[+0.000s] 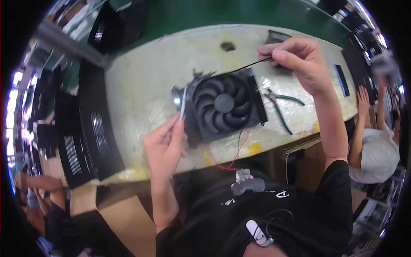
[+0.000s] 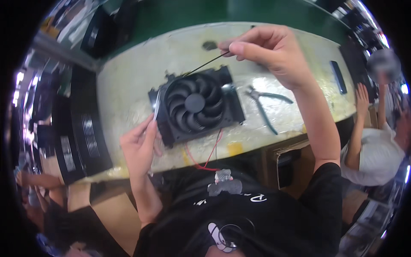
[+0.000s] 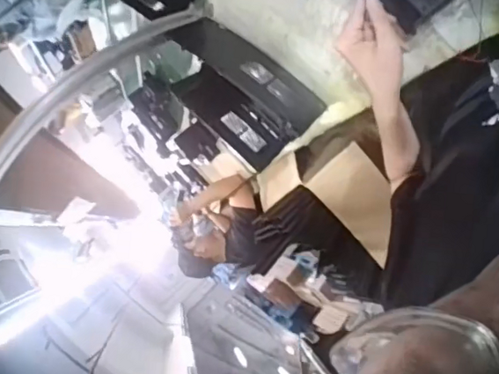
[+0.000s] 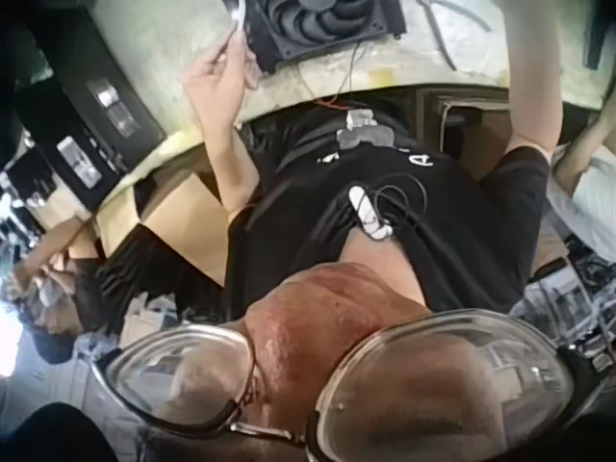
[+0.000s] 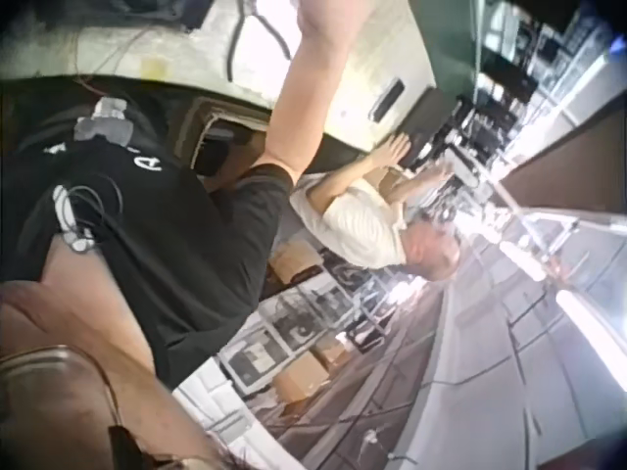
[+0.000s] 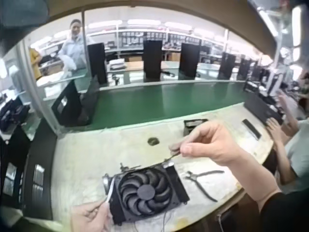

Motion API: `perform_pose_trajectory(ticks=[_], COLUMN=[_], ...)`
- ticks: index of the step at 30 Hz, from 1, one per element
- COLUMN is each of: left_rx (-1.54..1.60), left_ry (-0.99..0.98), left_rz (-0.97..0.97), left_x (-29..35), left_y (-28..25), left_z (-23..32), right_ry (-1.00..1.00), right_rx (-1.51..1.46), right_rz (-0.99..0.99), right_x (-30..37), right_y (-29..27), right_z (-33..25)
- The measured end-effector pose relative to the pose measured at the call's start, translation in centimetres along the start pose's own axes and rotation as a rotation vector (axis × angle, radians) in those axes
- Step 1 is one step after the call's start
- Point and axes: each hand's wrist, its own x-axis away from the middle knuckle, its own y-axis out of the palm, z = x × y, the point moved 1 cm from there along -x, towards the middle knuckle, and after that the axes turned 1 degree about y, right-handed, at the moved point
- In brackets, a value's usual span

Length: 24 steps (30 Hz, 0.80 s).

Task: Assembling internal cooling fans and wiring into plastic electronic housings on an industrial assembly line.

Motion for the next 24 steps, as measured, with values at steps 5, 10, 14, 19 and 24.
perform_pose_trajectory(ticks=[5, 10, 14, 19, 24], left_rx=[0.019, 0.126, 0.198, 0.177, 0.183], left_ry=[-0.020, -0.067, -0.087, -0.098, -0.119], left_rz=[0.023, -0.029, -0.024, -0.025, -0.020], left_x=[0.8, 0.4, 0.3, 0.3, 0.3], left_y=[0.2, 0.0, 0.2, 0.1, 0.1], left_z=[0.6, 0.2, -0.3, -0.4, -0.4], right_ry=[0.029, -0.037, -0.190, -0.107, -0.084], right_rx=[0.065, 0.198, 0.311, 0.291, 0.268], right_rz=[-0.081, -0.093, -0.070, -0.065, -0.094], right_x=[-2.3, -4.3, -4.9, -5.0, -5.0], right_y=[5.1, 9.4, 11.0, 12.2, 12.7], right_z=[-0.1, 1.0, 2.1, 3.0, 3.6])
